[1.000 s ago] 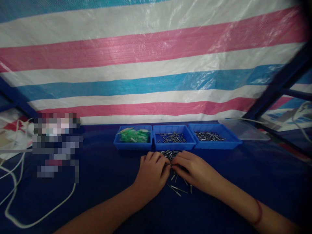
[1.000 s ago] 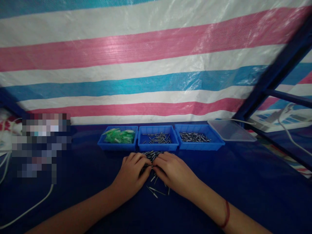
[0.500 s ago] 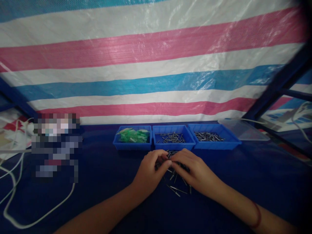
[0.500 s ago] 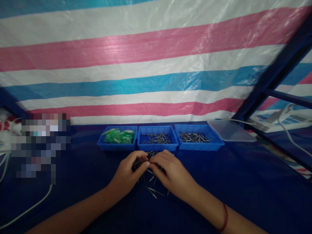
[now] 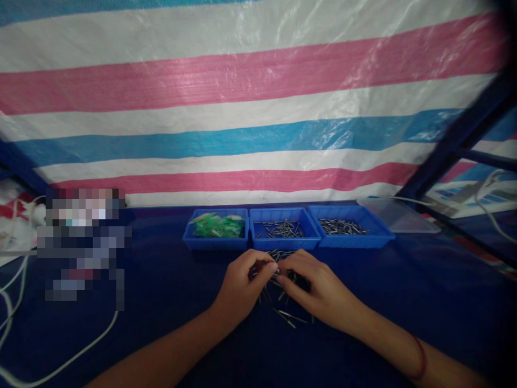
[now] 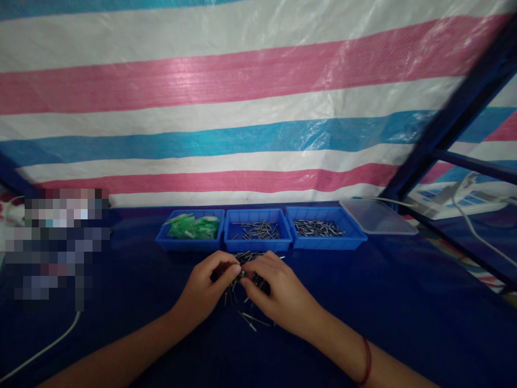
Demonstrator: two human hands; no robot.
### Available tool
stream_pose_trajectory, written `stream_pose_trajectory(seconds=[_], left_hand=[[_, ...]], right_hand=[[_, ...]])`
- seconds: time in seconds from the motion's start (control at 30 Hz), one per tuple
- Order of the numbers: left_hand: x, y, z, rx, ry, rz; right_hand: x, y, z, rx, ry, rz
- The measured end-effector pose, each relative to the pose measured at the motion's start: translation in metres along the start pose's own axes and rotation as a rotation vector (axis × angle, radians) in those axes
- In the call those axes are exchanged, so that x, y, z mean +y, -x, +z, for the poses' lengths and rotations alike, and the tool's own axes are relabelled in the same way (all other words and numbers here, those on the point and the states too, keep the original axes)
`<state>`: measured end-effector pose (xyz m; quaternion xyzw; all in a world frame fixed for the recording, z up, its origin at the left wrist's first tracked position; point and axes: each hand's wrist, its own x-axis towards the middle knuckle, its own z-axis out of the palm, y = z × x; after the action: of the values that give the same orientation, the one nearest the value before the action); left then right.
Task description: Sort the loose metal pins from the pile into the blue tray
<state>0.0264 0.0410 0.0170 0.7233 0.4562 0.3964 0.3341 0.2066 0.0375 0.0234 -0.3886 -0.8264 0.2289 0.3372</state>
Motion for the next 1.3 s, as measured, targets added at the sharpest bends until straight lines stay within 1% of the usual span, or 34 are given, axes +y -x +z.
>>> stream_pose_trajectory(seconds=[0.2, 0.43, 0.63, 0.9, 1.1, 1.2, 1.3], left_hand=[[0.001, 0.001, 0.001, -0.016, -0.002, 0.017], [0.002, 0.000, 0.000, 0.000, -0.024, 0.035], [0.003, 0.000, 0.000, -0.003, -0.019, 0.048], [0.003, 0.001, 0.001, 0.016, -0.009, 0.047], [0.002, 0.001, 0.002, -0.009, 0.016, 0.059], [0.004, 0.001, 0.002, -0.030, -0.019, 0.087], [0.005, 0.001, 0.003, -0.018, -0.094, 0.147]], right_hand=[[0.002, 0.000, 0.003, -0.007, -0.029, 0.003], [0.008, 0.000, 0.004, 0.033, -0.020, 0.011], [0.007, 0.000, 0.004, 0.075, -0.004, 0.008], [0.007, 0.000, -0.001, 0.113, -0.021, 0.053], [0.002, 0.001, -0.011, 0.139, -0.051, -0.011], [-0.002, 0.002, -0.013, 0.144, -0.059, -0.054], [-0.002, 0.001, -0.018, 0.166, -0.024, -0.091]])
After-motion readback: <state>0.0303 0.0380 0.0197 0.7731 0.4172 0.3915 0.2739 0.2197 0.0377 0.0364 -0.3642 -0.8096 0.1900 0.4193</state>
